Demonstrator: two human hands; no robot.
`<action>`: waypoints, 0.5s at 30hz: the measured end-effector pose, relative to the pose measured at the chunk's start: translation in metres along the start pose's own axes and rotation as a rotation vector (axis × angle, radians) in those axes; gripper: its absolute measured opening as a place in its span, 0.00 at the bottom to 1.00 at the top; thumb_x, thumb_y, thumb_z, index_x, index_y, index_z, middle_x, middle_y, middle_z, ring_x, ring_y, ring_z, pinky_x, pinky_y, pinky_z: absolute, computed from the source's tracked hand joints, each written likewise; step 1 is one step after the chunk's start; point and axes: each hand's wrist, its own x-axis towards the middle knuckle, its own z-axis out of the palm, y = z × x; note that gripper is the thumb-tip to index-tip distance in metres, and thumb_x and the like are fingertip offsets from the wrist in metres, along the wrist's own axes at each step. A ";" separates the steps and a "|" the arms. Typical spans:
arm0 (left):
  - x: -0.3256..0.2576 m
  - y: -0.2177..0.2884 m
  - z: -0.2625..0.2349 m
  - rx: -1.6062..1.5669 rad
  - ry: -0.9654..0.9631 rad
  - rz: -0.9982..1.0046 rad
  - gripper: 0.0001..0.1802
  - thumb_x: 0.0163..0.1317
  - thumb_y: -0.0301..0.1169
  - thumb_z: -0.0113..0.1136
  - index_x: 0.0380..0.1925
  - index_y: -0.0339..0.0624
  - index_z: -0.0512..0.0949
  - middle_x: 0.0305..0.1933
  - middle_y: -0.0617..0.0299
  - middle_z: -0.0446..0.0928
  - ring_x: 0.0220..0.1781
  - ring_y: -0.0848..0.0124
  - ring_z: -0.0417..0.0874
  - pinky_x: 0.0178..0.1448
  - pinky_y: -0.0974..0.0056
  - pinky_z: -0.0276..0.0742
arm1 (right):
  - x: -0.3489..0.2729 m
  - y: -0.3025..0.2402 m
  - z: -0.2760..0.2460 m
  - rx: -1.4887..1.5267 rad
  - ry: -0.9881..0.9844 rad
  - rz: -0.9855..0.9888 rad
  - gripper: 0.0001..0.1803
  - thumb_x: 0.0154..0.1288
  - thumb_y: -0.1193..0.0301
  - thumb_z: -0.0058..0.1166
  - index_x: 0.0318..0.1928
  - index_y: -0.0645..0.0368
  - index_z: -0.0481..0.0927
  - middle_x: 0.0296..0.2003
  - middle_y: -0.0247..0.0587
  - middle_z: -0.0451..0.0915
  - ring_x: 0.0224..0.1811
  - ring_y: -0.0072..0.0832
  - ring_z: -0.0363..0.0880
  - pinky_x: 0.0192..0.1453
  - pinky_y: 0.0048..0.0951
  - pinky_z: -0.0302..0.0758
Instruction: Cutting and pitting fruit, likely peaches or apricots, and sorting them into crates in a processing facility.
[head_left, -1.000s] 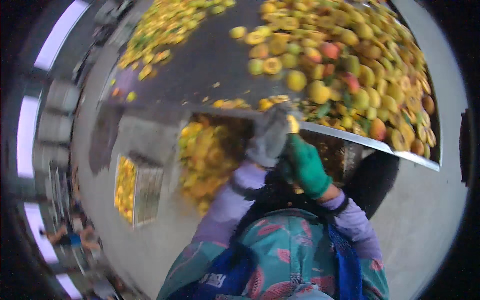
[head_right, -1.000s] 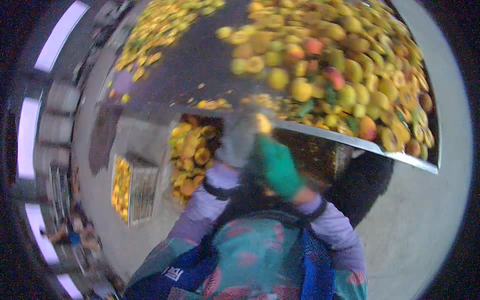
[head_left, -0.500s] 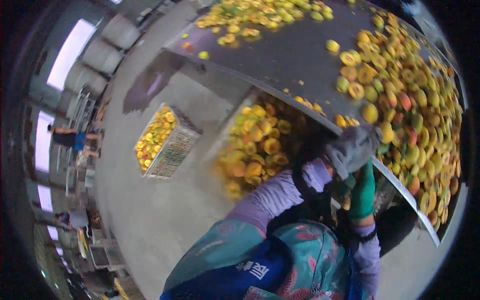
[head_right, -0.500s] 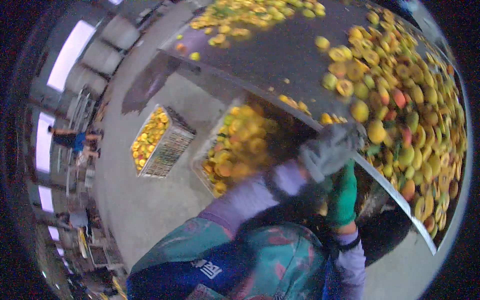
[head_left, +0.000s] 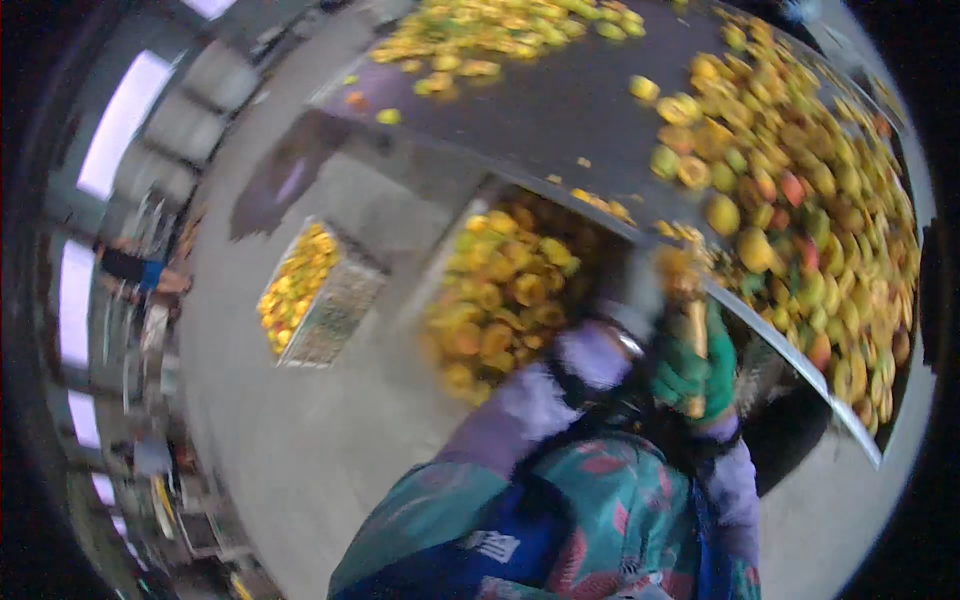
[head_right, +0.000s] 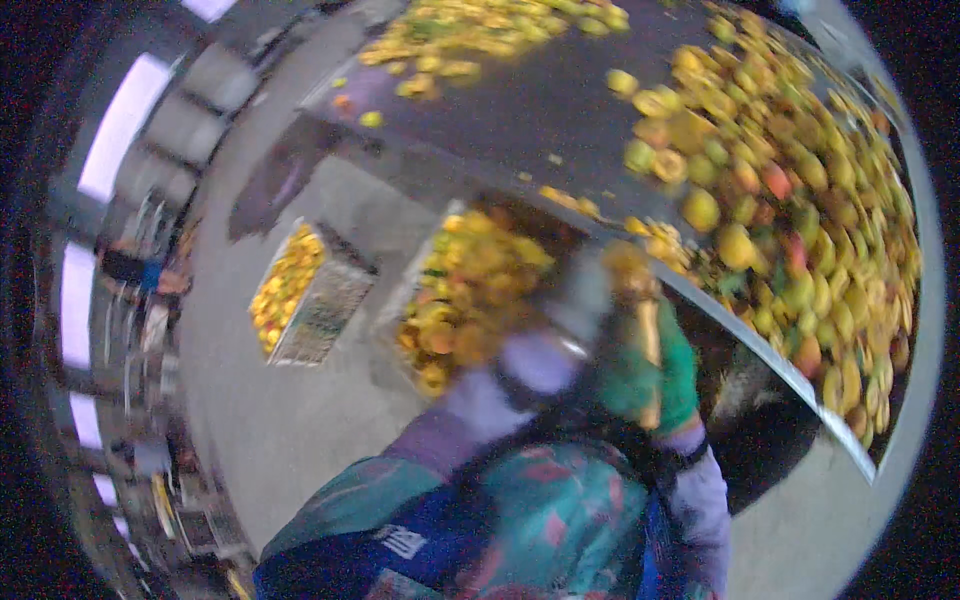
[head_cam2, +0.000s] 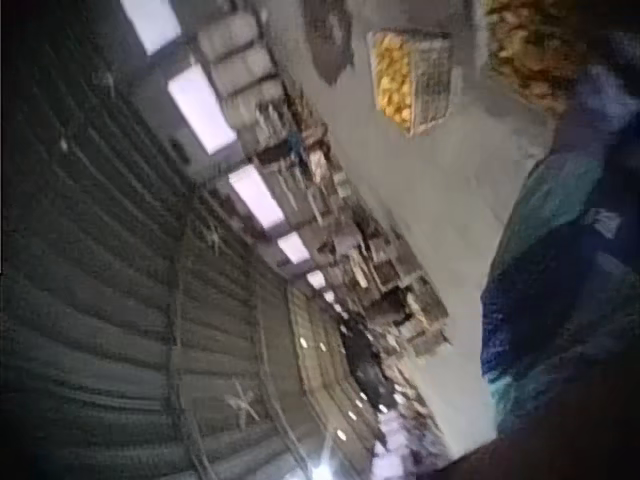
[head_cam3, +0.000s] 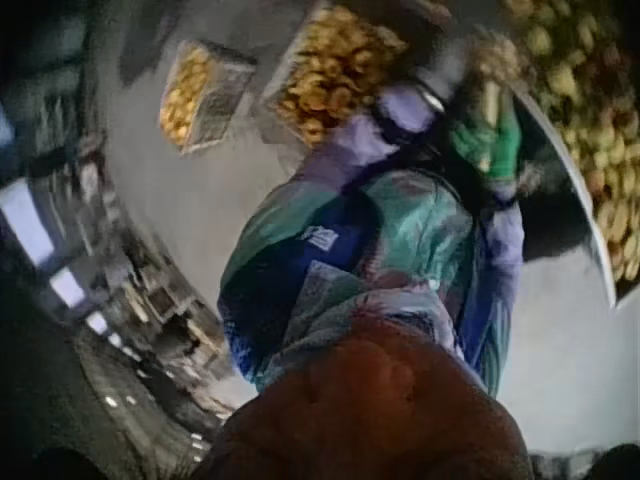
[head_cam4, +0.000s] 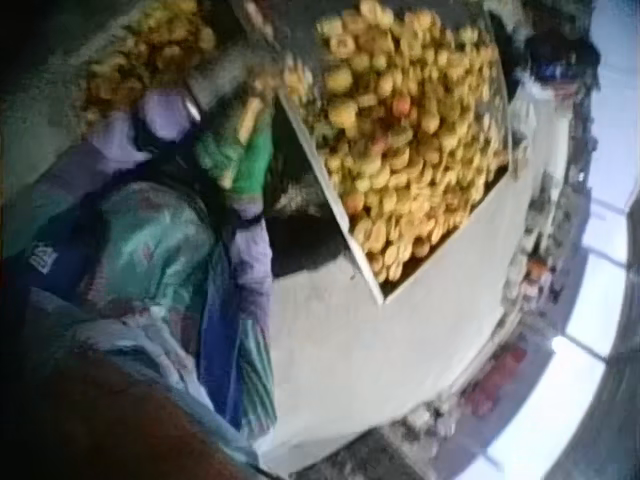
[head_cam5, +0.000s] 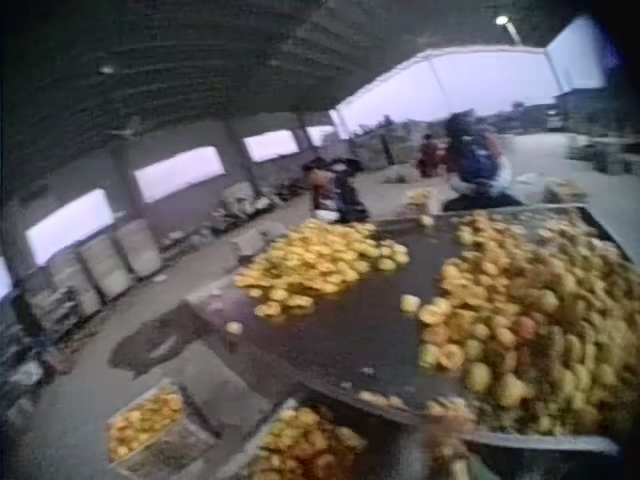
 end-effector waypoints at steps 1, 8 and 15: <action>-0.019 0.001 -0.018 0.365 0.204 0.117 0.17 0.67 0.40 0.40 0.37 0.40 0.75 0.33 0.59 0.78 0.35 0.71 0.78 0.43 0.65 0.76 | -0.007 -0.003 -0.002 -0.003 0.237 0.029 0.25 0.69 0.45 0.29 0.29 0.49 0.70 0.09 0.22 0.57 0.06 0.19 0.52 0.12 0.23 0.54; 0.047 0.046 -0.096 0.951 0.109 0.382 0.20 0.51 0.38 0.59 0.44 0.43 0.75 0.39 0.52 0.77 0.46 0.55 0.76 0.50 0.55 0.71 | -0.044 -0.043 -0.025 0.150 0.497 -0.077 0.13 0.67 0.53 0.44 0.34 0.46 0.73 0.22 0.27 0.71 0.21 0.19 0.68 0.20 0.21 0.65; 0.209 0.016 -0.016 1.464 -0.270 0.393 0.21 0.47 0.31 0.62 0.44 0.41 0.75 0.40 0.52 0.78 0.46 0.56 0.77 0.53 0.58 0.73 | -0.023 -0.043 -0.025 -0.578 0.640 -0.197 0.19 0.68 0.53 0.41 0.33 0.54 0.73 0.19 0.31 0.71 0.16 0.20 0.67 0.18 0.21 0.63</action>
